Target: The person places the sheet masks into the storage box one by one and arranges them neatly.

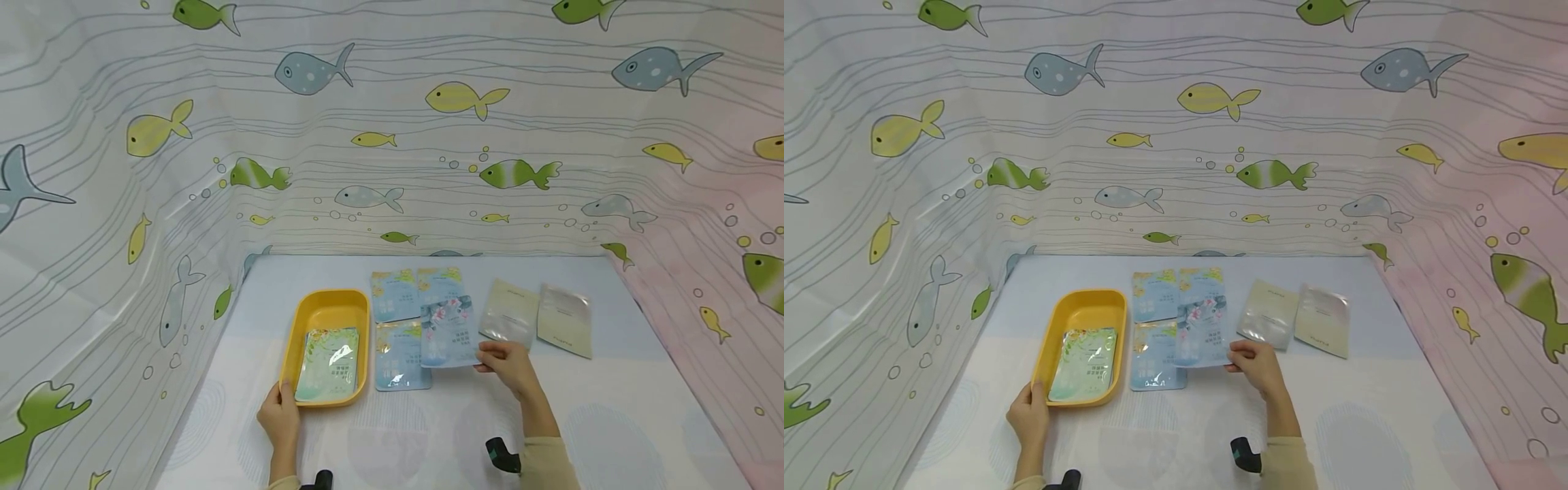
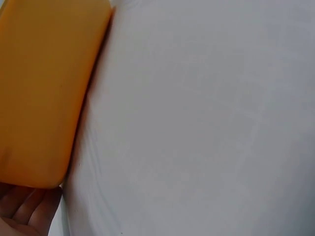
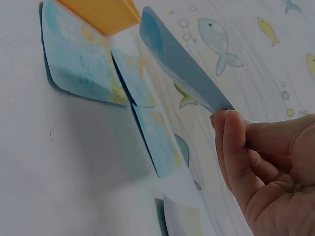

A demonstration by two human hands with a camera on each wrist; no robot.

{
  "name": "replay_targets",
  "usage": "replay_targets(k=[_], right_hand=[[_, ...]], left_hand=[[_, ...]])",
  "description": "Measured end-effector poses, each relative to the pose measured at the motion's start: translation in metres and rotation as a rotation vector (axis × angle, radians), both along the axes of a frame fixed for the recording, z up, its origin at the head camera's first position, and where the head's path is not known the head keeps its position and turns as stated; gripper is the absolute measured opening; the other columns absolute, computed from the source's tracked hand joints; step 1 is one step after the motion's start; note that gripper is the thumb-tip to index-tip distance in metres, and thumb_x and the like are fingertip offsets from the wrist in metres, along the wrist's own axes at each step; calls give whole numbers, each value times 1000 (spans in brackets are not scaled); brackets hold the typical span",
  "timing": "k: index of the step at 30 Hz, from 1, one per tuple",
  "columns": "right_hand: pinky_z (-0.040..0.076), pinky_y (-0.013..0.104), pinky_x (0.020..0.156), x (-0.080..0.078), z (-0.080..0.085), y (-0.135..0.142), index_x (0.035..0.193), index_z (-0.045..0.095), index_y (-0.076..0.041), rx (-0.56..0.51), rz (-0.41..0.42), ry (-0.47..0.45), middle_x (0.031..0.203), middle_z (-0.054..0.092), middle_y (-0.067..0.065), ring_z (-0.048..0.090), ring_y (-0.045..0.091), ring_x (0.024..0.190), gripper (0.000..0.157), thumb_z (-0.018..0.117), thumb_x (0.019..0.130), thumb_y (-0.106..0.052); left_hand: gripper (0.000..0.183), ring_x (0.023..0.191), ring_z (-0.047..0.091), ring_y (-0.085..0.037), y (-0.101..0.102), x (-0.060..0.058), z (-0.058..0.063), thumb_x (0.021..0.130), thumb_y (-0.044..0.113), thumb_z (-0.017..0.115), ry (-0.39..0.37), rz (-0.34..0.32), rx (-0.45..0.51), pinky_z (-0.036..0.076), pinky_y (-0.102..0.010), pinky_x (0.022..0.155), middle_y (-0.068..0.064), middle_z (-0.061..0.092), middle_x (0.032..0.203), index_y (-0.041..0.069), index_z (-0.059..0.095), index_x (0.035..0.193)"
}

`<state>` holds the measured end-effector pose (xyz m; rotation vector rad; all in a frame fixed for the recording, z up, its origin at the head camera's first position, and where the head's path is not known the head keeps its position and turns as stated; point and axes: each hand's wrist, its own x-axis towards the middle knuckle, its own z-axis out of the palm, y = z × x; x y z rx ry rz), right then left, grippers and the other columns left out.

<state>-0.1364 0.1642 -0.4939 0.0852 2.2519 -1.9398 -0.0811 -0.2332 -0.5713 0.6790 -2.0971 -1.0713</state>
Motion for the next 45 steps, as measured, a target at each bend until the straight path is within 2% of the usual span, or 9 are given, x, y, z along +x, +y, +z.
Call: replay_targets(k=[6, 14, 21, 27, 32, 35, 40, 45], right_hand=[[54, 29, 68, -1, 6, -11, 111, 56, 20, 5, 31, 20, 95, 65, 26, 68, 24, 71, 27, 58, 87, 7], [54, 28, 67, -3, 11, -30, 108, 55, 22, -41, 118, 66, 96, 64, 30, 67, 21, 71, 26, 57, 87, 8], [54, 28, 66, -3, 16, -44, 106, 56, 22, -48, 154, 81, 96, 64, 31, 67, 26, 71, 25, 58, 87, 7], [54, 28, 65, -5, 16, -58, 104, 57, 21, -61, 199, 104, 94, 65, 30, 67, 25, 70, 23, 58, 86, 7], [54, 28, 65, -4, 14, -74, 103, 59, 20, -66, 240, 112, 94, 65, 27, 67, 21, 68, 22, 59, 87, 6], [54, 29, 66, -4, 12, -83, 103, 59, 20, -61, 269, 121, 93, 65, 27, 68, 21, 68, 22, 59, 87, 6], [54, 29, 65, -3, 8, -97, 102, 59, 20, -86, 288, 128, 92, 65, 28, 68, 27, 69, 21, 59, 87, 6], [55, 35, 65, 0, 15, -111, 101, 58, 23, -110, 292, 130, 91, 64, 32, 66, 41, 71, 19, 56, 86, 11]], left_hand=[[21, 66, 56, -19, 0, 1, 1, 90, 7, 54, -5, -3, -1, 36, -15, 57, -22, 68, 79, -7, 69, 88], [22, 64, 53, -10, -1, -1, -1, 90, 8, 54, -7, -1, 0, 36, -15, 58, -21, 68, 78, -7, 70, 88], [22, 64, 55, -15, -1, -1, -3, 89, 8, 54, 6, 0, 0, 36, -14, 57, -22, 68, 78, -7, 70, 87], [22, 64, 53, -7, -2, -1, -3, 90, 8, 54, 7, 0, 2, 36, -12, 58, -22, 68, 78, -8, 70, 87], [22, 66, 56, -17, -2, -1, -2, 90, 8, 54, -6, 3, 1, 37, -16, 58, -22, 68, 79, -7, 70, 87], [22, 64, 55, -16, -1, 0, -1, 90, 8, 54, -9, 4, 6, 37, -17, 58, -22, 68, 79, -7, 70, 87], [21, 61, 49, -4, -1, 1, 0, 90, 7, 54, -6, 0, 3, 36, -15, 56, -21, 68, 77, -7, 69, 86], [21, 61, 49, -6, -1, 1, 1, 90, 7, 54, 0, 2, 4, 36, -16, 56, -21, 68, 77, -7, 69, 86]])
